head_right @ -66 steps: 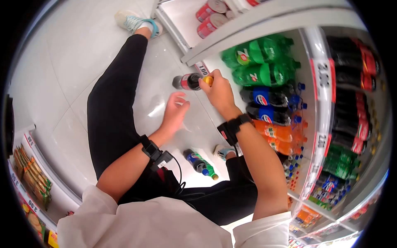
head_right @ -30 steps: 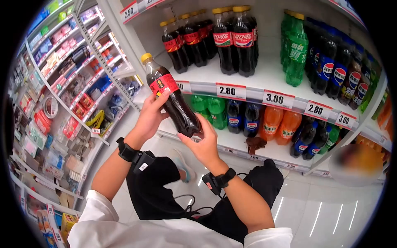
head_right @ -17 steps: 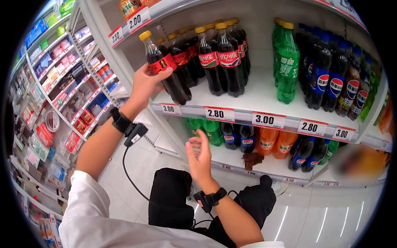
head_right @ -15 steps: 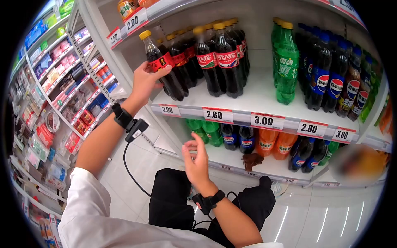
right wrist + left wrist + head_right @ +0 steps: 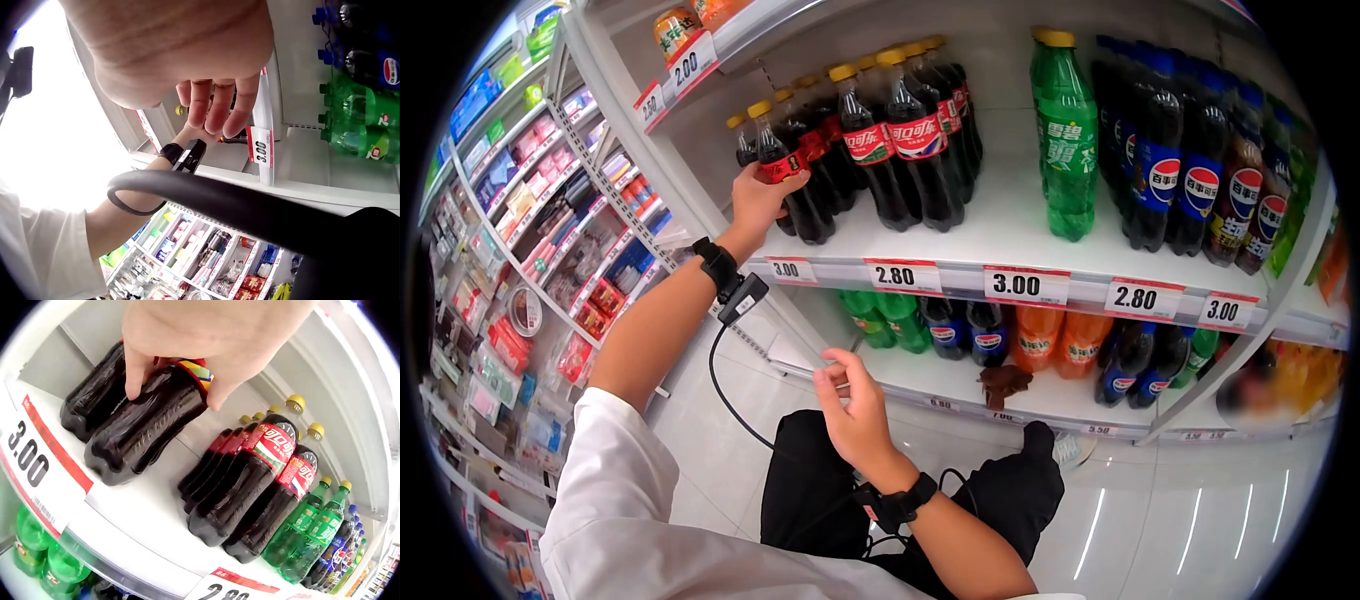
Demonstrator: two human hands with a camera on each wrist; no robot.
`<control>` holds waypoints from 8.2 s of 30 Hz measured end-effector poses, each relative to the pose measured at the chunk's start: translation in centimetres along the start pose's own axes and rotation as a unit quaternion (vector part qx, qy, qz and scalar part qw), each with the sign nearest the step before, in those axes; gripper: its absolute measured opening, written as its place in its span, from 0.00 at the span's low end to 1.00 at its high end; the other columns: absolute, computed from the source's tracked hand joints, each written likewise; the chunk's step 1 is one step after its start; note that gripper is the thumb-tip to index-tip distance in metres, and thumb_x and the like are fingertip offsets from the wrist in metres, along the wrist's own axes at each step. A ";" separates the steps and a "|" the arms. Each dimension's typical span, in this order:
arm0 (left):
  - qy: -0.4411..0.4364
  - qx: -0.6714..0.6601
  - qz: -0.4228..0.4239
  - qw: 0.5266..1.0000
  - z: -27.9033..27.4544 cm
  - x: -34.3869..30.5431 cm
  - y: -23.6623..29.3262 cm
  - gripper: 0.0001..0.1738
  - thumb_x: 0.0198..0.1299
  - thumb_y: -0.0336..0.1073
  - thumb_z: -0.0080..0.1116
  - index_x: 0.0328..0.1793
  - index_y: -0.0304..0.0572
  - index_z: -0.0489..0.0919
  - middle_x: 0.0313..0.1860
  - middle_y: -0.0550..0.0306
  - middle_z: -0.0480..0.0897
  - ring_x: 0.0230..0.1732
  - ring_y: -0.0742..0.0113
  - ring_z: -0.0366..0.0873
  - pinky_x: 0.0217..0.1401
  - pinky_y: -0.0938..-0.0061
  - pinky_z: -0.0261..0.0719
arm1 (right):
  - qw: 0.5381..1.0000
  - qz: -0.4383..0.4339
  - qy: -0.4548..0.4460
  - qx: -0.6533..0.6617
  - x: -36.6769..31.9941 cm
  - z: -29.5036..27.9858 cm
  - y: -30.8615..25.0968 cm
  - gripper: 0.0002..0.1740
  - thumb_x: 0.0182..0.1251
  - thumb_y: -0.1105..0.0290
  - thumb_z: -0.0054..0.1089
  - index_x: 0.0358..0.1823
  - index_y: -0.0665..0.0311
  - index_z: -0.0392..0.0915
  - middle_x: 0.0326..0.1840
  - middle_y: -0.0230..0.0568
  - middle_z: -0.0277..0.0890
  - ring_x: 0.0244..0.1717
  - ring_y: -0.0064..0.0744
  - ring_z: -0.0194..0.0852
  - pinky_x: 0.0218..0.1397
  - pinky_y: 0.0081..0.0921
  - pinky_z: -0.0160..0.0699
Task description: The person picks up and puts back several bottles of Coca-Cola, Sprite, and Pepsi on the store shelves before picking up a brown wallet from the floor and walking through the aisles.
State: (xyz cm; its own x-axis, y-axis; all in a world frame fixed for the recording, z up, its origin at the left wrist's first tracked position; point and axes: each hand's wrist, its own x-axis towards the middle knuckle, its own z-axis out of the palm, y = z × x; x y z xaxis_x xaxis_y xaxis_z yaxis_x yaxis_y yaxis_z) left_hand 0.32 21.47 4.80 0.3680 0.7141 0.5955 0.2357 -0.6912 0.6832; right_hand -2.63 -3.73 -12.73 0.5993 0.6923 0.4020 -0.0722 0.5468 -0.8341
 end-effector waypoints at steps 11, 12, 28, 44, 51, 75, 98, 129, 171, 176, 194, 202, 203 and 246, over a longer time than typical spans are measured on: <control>0.037 -0.042 -0.036 0.998 1.2 0.0 0.2 0.27 0.43 0.40 0.78 0.45 0.30 0.79 0.36 0.51 0.86 0.34 0.68 0.82 0.43 0.72 0.78 | 1.000 -0.020 -0.016 -0.013 -0.3 0.0 -0.4 0.12 0.72 0.68 0.56 0.50 0.67 0.74 0.31 0.36 0.76 0.32 0.24 0.74 0.37 0.23 0.75; 0.037 -0.041 -0.036 0.998 1.4 0.4 -0.4 0.27 0.43 0.40 0.78 0.45 0.30 0.79 0.36 0.51 0.86 0.34 0.68 0.82 0.43 0.72 0.78 | 1.000 -0.019 -0.016 -0.012 -0.3 0.1 -0.4 0.12 0.72 0.68 0.56 0.50 0.67 0.74 0.31 0.36 0.76 0.32 0.24 0.74 0.37 0.23 0.75; 0.090 0.059 0.042 0.993 2.8 1.4 -2.4 0.42 0.41 0.42 0.79 0.59 0.23 0.72 0.38 0.43 0.85 0.41 0.53 0.84 0.49 0.66 0.79 | 0.999 -0.017 -0.039 -0.025 -0.6 0.7 -0.2 0.11 0.72 0.67 0.54 0.49 0.67 0.74 0.30 0.34 0.74 0.31 0.23 0.73 0.34 0.21 0.72; 0.135 0.062 0.053 0.987 3.4 0.6 -1.5 0.47 0.42 0.39 0.80 0.63 0.27 0.64 0.44 0.47 0.82 0.44 0.63 0.80 0.51 0.72 0.77 | 0.998 -0.015 -0.055 -0.040 -0.8 1.5 0.8 0.10 0.72 0.67 0.54 0.47 0.67 0.75 0.27 0.36 0.74 0.27 0.24 0.70 0.32 0.22 0.70; 0.141 0.064 0.058 0.986 3.3 0.6 -1.8 0.47 0.42 0.39 0.80 0.65 0.27 0.63 0.38 0.51 0.79 0.39 0.65 0.77 0.48 0.71 0.77 | 0.997 -0.015 -0.056 -0.058 -0.7 1.5 1.2 0.10 0.72 0.67 0.55 0.46 0.67 0.75 0.27 0.37 0.74 0.27 0.26 0.70 0.32 0.23 0.69; -0.368 -0.188 -0.194 0.890 4.2 -22.2 -1.8 0.09 0.62 0.35 0.60 0.45 0.40 0.76 0.28 0.64 0.75 0.24 0.79 0.70 0.25 0.81 0.72 | 0.983 -0.103 0.137 0.061 2.6 -7.6 -6.6 0.10 0.74 0.67 0.51 0.38 0.68 0.75 0.24 0.30 0.73 0.26 0.15 0.68 0.30 0.15 0.66; -0.607 0.113 0.341 0.709 13.6 -52.0 -12.4 0.26 0.63 0.44 0.56 0.66 0.48 0.69 0.50 0.48 0.74 0.46 0.53 0.77 0.28 0.69 0.83 | 0.859 -0.169 0.089 -0.475 4.3 -13.5 -0.8 0.17 0.64 0.62 0.54 0.21 0.65 0.77 0.19 0.46 0.76 0.21 0.45 0.76 0.27 0.39 0.74; -0.506 0.038 0.295 0.810 2.7 -27.4 0.3 0.21 0.58 0.31 0.56 0.58 0.44 0.70 0.40 0.54 0.75 0.39 0.53 0.81 0.31 0.63 0.82 | 0.710 0.201 -0.410 -0.536 -0.4 -20.0 1.5 0.28 0.56 0.72 0.62 0.61 0.59 0.71 0.53 0.55 0.77 0.53 0.53 0.77 0.53 0.39 0.77; -0.475 -0.136 0.102 0.863 5.0 -24.9 -5.2 0.18 0.54 0.37 0.62 0.52 0.44 0.78 0.48 0.49 0.79 0.47 0.47 0.79 0.44 0.58 0.79 | 0.976 0.046 0.048 0.206 5.0 -6.2 -4.6 0.51 0.64 0.23 0.30 0.63 0.67 0.64 0.57 0.47 0.69 0.50 0.45 0.79 0.50 0.41 0.83; -0.383 -0.188 0.198 0.883 6.3 -26.2 -5.3 0.16 0.53 0.24 0.60 0.50 0.41 0.80 0.42 0.54 0.83 0.45 0.53 0.81 0.51 0.63 0.77 | 0.989 0.040 0.056 0.130 5.5 -5.4 -6.7 0.49 0.62 0.22 0.34 0.65 0.60 0.63 0.54 0.43 0.70 0.48 0.42 0.77 0.49 0.41 0.81; -0.361 -0.138 0.233 0.892 4.7 -26.5 -3.8 0.10 0.57 0.24 0.53 0.42 0.43 0.81 0.36 0.55 0.77 0.42 0.51 0.78 0.39 0.60 0.78 | 0.871 -0.145 0.143 -0.448 16.5 -6.1 -20.0 0.44 0.46 0.59 0.80 0.57 0.79 0.64 0.46 0.47 0.76 0.46 0.27 0.78 0.46 0.26 0.80; -0.357 -0.148 0.216 0.897 3.7 -26.3 -3.7 0.10 0.57 0.23 0.50 0.41 0.44 0.80 0.36 0.56 0.76 0.42 0.51 0.78 0.38 0.58 0.78 | 0.762 -0.116 0.201 -0.604 20.5 -8.1 -20.3 0.56 0.42 0.44 0.78 0.61 0.81 0.64 0.50 0.54 0.76 0.49 0.36 0.79 0.54 0.30 0.77; -0.360 -0.148 0.217 0.895 3.6 -26.4 -3.8 0.11 0.56 0.23 0.50 0.41 0.44 0.80 0.36 0.56 0.76 0.42 0.51 0.78 0.38 0.57 0.78 | 0.744 -0.104 0.213 -0.625 20.9 -8.5 -20.2 0.57 0.41 0.42 0.77 0.62 0.81 0.63 0.51 0.54 0.76 0.50 0.37 0.79 0.55 0.31 0.76; -0.386 -0.152 0.248 0.875 4.1 -27.4 -3.1 0.12 0.55 0.22 0.51 0.43 0.41 0.80 0.38 0.53 0.76 0.43 0.50 0.78 0.40 0.57 0.79 | 0.451 -0.145 0.067 -0.878 23.5 -7.5 -23.7 0.47 0.54 0.45 0.70 0.70 0.59 0.60 0.42 0.58 0.80 0.41 0.57 0.81 0.48 0.45 0.81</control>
State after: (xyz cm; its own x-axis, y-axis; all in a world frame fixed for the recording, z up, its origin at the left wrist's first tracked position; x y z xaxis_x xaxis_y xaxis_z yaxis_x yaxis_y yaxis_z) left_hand -6.85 3.56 -15.39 0.8831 -0.0348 0.4679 -0.3324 -0.7502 0.5715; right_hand 19.13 -3.91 13.65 0.4318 0.6130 0.6616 0.6972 -0.6922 0.1863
